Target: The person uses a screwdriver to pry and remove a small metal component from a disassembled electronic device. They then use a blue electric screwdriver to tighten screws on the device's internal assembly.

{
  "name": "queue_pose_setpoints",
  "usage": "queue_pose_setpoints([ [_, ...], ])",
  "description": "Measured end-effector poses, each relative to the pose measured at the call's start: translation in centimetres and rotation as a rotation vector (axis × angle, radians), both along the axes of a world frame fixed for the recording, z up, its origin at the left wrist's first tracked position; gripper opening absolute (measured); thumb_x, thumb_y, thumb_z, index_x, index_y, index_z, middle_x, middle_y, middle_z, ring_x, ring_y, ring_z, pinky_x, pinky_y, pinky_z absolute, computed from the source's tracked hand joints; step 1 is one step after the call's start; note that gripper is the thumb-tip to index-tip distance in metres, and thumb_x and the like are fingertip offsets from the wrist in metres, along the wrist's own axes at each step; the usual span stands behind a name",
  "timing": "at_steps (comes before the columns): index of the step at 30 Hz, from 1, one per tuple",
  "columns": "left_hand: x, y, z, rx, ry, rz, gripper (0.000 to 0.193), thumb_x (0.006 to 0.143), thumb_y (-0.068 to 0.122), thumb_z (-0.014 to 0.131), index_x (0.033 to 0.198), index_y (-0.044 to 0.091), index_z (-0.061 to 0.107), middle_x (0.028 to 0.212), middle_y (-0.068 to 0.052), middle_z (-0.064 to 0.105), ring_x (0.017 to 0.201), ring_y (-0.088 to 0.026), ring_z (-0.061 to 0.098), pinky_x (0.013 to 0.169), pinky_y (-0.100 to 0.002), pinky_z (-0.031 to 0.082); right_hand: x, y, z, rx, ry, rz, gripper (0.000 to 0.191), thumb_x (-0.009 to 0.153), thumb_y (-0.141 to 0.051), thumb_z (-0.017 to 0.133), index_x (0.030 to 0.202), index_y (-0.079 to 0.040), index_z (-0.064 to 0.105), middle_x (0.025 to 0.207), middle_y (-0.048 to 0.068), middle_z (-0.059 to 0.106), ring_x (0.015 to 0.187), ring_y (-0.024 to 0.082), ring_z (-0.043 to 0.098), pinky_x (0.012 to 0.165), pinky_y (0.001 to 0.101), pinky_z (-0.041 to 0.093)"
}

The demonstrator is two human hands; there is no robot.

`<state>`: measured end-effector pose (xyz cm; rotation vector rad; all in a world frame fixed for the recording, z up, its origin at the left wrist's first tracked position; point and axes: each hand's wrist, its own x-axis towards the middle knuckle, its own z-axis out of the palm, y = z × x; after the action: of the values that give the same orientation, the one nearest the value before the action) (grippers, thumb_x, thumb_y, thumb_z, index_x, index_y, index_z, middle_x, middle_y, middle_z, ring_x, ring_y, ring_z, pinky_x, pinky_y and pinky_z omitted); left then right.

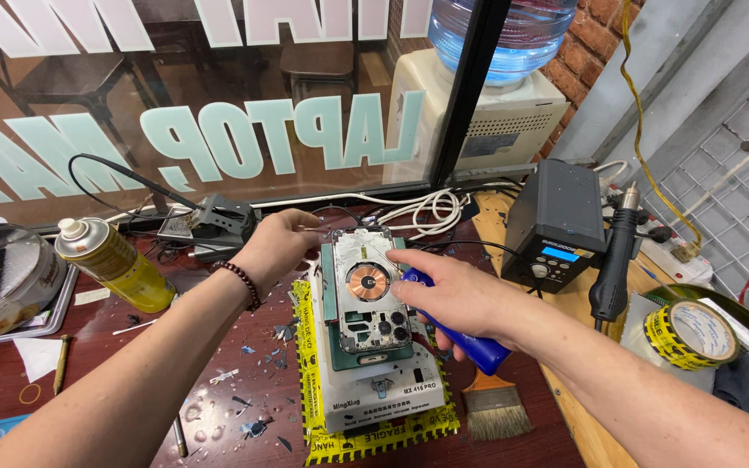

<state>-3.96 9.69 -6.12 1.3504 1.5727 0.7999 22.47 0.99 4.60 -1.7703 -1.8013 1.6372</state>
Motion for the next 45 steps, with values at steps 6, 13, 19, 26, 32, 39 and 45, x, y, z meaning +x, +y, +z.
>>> queue_pose_setpoints([
  [6,1.5,-1.8,-1.0,-0.022,-0.202,0.005,0.032,0.098,0.015,0.062,0.124,-0.001,0.071,0.104,-0.007,0.075,0.086,-0.014,0.068,0.073,-0.032,0.058,-1.8,-0.3,0.6,-0.002,-0.026,0.055,0.063,0.093,-0.038,0.059,0.153,-0.036,0.043,0.075,0.006,0.058,0.044,0.016,0.060,0.037,0.0327,0.052],
  [13,2.5,-2.9,-0.9,-0.089,-0.386,0.098,0.031,0.100,0.015,0.057,0.126,0.004,0.069,0.106,-0.005,0.075,0.089,-0.014,0.068,0.075,-0.036,0.059,-2.5,-0.3,0.7,-0.006,-0.045,0.103,0.059,0.093,-0.034,0.055,0.151,-0.036,0.047,0.068,0.006,0.057,0.043,0.016,0.060,0.036,0.0325,0.051],
  [19,2.9,-3.4,-0.5,-0.080,-0.353,0.115,0.032,0.100,0.017,0.057,0.126,0.005,0.070,0.104,-0.005,0.075,0.088,-0.014,0.067,0.074,-0.034,0.058,-2.4,-0.2,0.7,0.003,-0.058,0.142,0.061,0.090,-0.029,0.053,0.151,-0.036,0.049,0.066,0.005,0.054,0.041,0.015,0.058,0.035,0.0322,0.050],
  [26,3.0,-3.7,-0.2,-0.066,-0.323,0.122,0.033,0.101,0.018,0.057,0.128,0.005,0.069,0.105,-0.005,0.075,0.086,-0.013,0.068,0.074,-0.034,0.058,-2.6,0.2,0.9,-0.021,-0.119,0.155,0.062,0.093,-0.033,0.055,0.153,-0.041,0.043,0.067,0.005,0.060,0.043,0.015,0.057,0.037,0.0315,0.050],
  [32,3.1,-3.6,-0.2,-0.062,-0.315,0.144,0.033,0.100,0.017,0.058,0.128,0.004,0.069,0.106,-0.006,0.077,0.086,-0.013,0.069,0.074,-0.034,0.059,-1.9,0.8,1.2,-0.044,-0.121,0.190,0.064,0.093,-0.036,0.055,0.155,-0.043,0.041,0.076,0.005,0.056,0.044,0.014,0.057,0.037,0.0311,0.051],
  [39,3.1,-3.5,-0.3,-0.050,-0.318,0.142,0.033,0.100,0.017,0.058,0.127,0.003,0.069,0.107,-0.006,0.077,0.087,-0.013,0.070,0.074,-0.034,0.060,-1.7,1.0,0.5,-0.035,-0.090,0.155,0.064,0.093,-0.035,0.055,0.154,-0.041,0.041,0.076,0.006,0.055,0.044,0.015,0.057,0.036,0.0317,0.050],
  [45,3.3,-3.6,-0.2,-0.058,-0.319,0.145,0.033,0.100,0.017,0.058,0.128,0.003,0.069,0.106,-0.007,0.076,0.086,-0.014,0.070,0.074,-0.034,0.060,-1.3,1.3,0.6,-0.041,-0.093,0.210,0.064,0.092,-0.034,0.054,0.154,-0.041,0.042,0.076,0.005,0.055,0.043,0.016,0.057,0.036,0.0311,0.051],
])
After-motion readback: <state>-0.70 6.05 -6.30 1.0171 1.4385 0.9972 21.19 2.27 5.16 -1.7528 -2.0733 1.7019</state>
